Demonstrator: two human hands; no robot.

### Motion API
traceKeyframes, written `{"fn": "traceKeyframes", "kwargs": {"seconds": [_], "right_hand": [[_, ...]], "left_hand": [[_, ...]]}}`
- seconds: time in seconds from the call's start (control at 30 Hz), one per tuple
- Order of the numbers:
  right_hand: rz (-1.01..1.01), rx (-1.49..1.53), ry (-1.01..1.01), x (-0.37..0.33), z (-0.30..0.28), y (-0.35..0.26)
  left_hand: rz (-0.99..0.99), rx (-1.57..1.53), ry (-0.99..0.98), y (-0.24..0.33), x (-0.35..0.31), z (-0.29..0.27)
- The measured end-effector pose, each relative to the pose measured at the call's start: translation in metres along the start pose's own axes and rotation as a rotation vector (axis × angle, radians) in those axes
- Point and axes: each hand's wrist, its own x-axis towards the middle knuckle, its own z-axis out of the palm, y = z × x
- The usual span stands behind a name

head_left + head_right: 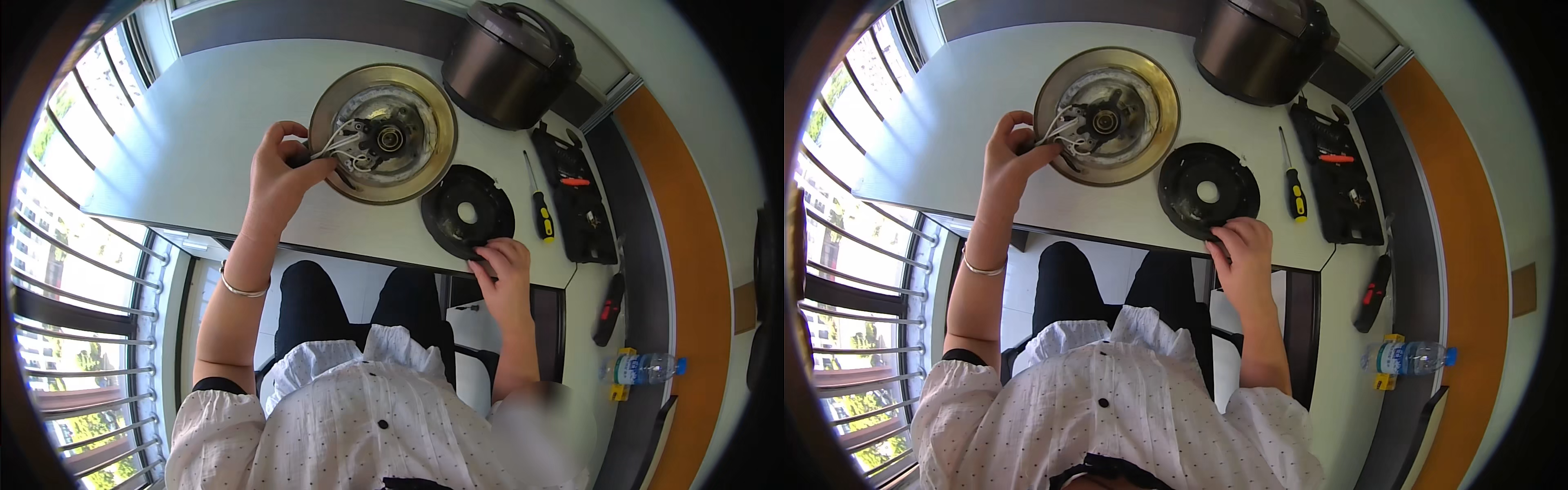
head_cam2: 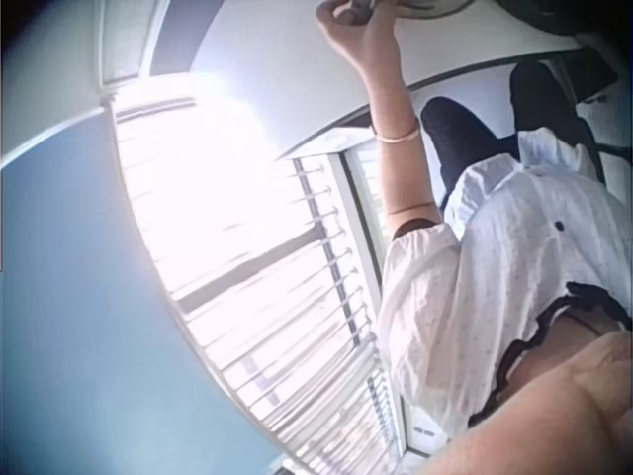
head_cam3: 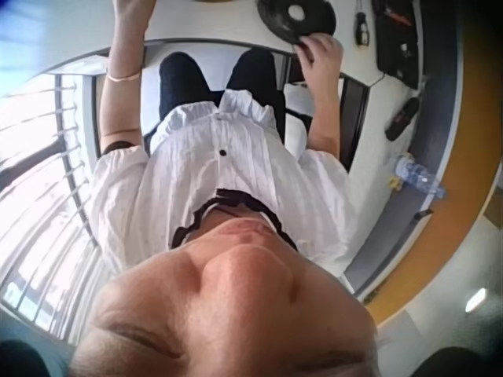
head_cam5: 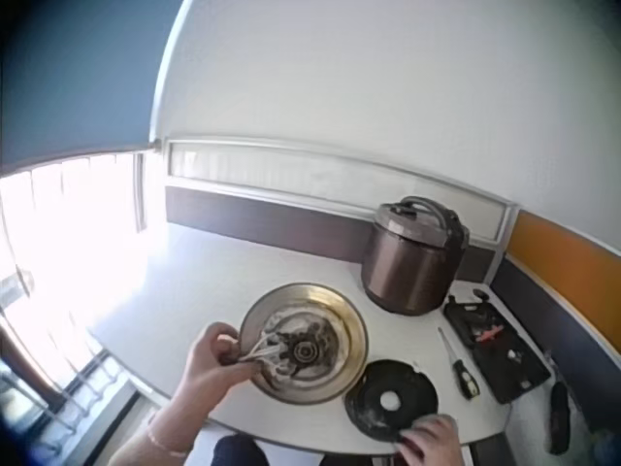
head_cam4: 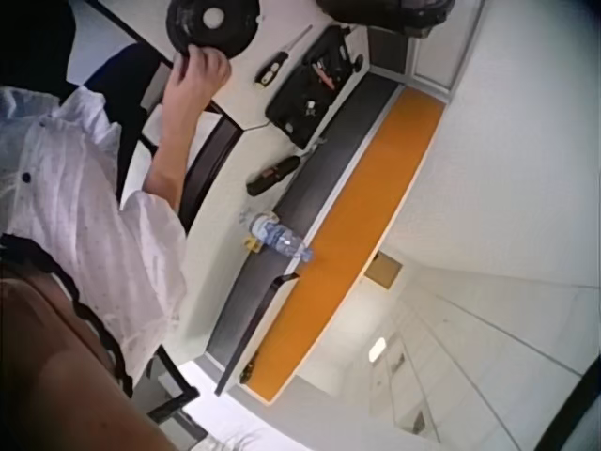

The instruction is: The person uses a screwdriver to remove screws from the base of an electric kettle, then detaches the base cover to expose the internal components. The person handles the kettle and base parts on a table.

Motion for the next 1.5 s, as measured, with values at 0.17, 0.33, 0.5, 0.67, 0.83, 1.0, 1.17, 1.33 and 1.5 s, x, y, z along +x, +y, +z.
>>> {"fn": "traceKeyframes", "kwargs": {"seconds": [0.17,0.33,0.5,0.67,0.83,1.0,1.17,1.33,1.5], "right_hand": [[-0.035,0.057,-0.03,0.004,-0.007,-0.001],[-0.114,-0.151,-0.021,0.007,-0.008,-0.032],[-0.164,-0.207,-0.142,0.004,0.022,-0.05],[-0.145,-0.181,-0.213,0.002,0.023,-0.045],[-0.101,-0.133,-0.066,0.008,-0.009,-0.05],[0.246,0.346,0.464,0.004,-0.054,-0.044],[0.366,1.179,0.688,0.025,-0.056,-0.03],[0.367,1.707,0.328,0.048,-0.004,-0.014],[0.482,1.647,0.327,0.083,0.022,-0.052]], "left_hand": [[-0.011,-0.015,-0.005,0.0,-0.001,-0.004],[-0.022,0.02,-0.019,-0.001,-0.003,-0.005],[0.009,0.041,-0.024,-0.004,-0.005,-0.004],[0.003,0.055,-0.019,-0.002,-0.004,-0.003],[0.029,0.078,0.004,0.0,-0.006,-0.003],[0.025,0.024,0.022,-0.005,-0.004,-0.001],[-0.009,0.042,0.018,-0.001,-0.004,-0.001],[0.006,0.091,0.022,-0.001,-0.005,0.002],[0.002,0.121,0.021,0.001,-0.008,0.0]]}}
